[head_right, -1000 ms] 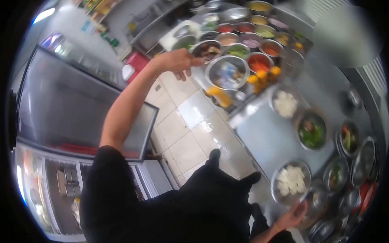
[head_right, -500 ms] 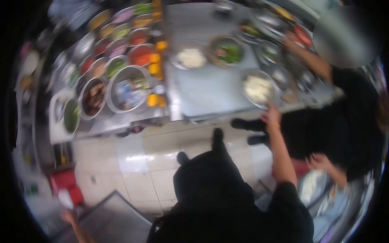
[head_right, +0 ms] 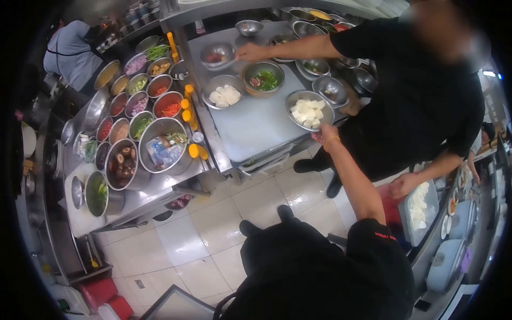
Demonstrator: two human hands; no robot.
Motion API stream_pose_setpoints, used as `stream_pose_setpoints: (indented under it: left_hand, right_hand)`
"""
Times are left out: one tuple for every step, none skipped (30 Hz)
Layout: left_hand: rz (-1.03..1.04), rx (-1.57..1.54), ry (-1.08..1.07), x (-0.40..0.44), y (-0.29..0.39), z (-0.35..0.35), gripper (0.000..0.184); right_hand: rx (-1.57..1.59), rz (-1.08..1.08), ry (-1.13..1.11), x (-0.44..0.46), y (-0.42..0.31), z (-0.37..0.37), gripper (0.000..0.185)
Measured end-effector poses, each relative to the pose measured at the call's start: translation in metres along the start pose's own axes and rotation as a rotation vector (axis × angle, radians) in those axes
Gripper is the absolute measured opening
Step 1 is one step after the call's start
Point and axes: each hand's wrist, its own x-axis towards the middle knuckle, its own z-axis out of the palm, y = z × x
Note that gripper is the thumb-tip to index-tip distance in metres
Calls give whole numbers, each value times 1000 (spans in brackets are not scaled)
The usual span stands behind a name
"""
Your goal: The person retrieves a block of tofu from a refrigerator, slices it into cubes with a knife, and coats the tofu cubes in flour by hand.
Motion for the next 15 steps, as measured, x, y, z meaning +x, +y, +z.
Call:
stream_pose_setpoints:
  left_hand:
    - [22, 11, -31, -2, 8, -2, 57]
    - [42, 22, -66, -5, 17, -3, 57]
    - [60, 32, -102, -8, 25, -3, 56]
    - [81, 49, -137, -11, 37, -5, 56]
    - [101, 70, -182, -15, 49, -4, 55]
    - [123, 93, -232, -19, 62, -8, 54]
    - [144, 119, -289, -24, 80, -9, 54]
    - [161, 153, -341, -27, 96, -7, 53]
    - [186, 194, -372, -30, 112, -7, 53]
    - [218, 254, -304, -2, 132, 9, 55]
    - [253, 312, -236, 27, 151, 28, 57]
    - [308, 359, -217, 16, 166, 28, 57]
    - [365, 407, -199, -5, 186, 22, 57]
    - [364, 452, -241, -19, 205, 19, 58]
    - [364, 500, -286, -30, 224, 18, 59]
  right_hand:
    - [5, -18, -14, -6, 3, 0, 24]
    - [-5, -20, 25, -11, 7, 0, 22]
    - [17, -16, 11, -17, 14, -2, 22]
    - [-6, -38, -9, -21, 22, -8, 23]
    - [-30, -60, -28, -30, 28, -11, 23]
    - [-35, -40, -32, -41, 33, -15, 24]
    - [-44, -22, -38, -60, 33, -17, 25]
    - [-57, -34, -36, -72, 38, -20, 25]
    - [-52, -43, -50, -81, 46, -25, 25]
    - [-51, -52, -63, -87, 50, -30, 24]
    - [-18, -48, -87, -102, 50, -32, 24]
    - [-48, -53, -102, -107, 60, -40, 24]
    - [7, -46, -144, -121, 59, -40, 23]
    - [0, -35, -172, -128, 62, -43, 23]
    - [-10, -21, -197, -135, 65, -47, 23]
